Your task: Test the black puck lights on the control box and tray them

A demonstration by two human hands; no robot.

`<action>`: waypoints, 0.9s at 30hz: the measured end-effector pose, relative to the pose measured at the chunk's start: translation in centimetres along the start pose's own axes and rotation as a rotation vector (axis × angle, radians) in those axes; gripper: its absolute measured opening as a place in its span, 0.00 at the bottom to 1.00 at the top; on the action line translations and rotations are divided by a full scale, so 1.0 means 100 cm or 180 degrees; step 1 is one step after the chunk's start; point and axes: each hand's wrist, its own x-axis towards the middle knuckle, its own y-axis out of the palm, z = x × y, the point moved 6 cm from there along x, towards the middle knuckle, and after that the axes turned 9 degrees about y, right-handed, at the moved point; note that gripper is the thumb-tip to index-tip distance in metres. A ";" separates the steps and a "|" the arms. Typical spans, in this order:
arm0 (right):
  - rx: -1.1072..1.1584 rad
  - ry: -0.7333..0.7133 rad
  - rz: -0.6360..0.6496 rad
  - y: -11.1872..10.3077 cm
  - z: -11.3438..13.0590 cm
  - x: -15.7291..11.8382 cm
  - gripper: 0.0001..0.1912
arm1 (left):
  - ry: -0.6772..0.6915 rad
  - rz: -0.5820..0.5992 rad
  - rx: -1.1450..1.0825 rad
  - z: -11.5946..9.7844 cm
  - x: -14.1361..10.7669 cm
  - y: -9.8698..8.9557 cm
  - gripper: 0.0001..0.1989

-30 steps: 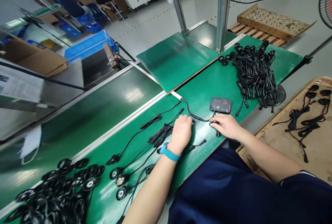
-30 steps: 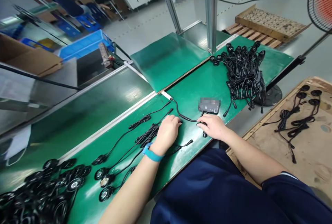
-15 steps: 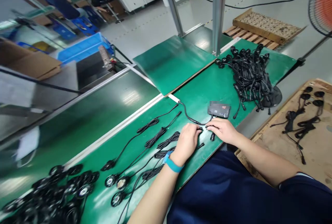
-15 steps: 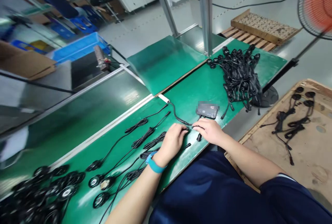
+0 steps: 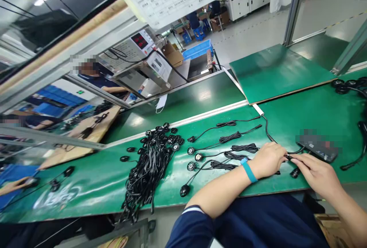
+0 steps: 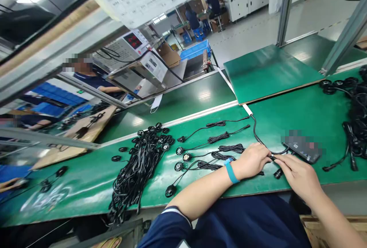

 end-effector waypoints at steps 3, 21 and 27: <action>-0.0089 0.0010 -0.0042 0.000 -0.003 0.000 0.13 | 0.0048 0.0011 -0.0033 0.000 0.003 0.003 0.11; -0.0448 -0.0184 0.0122 0.002 -0.020 0.000 0.19 | 0.0215 0.0025 0.0027 -0.002 0.009 0.011 0.11; -0.0245 -0.0104 -0.0222 -0.009 -0.001 -0.002 0.16 | -0.0364 -0.0716 0.0105 -0.012 -0.059 -0.045 0.21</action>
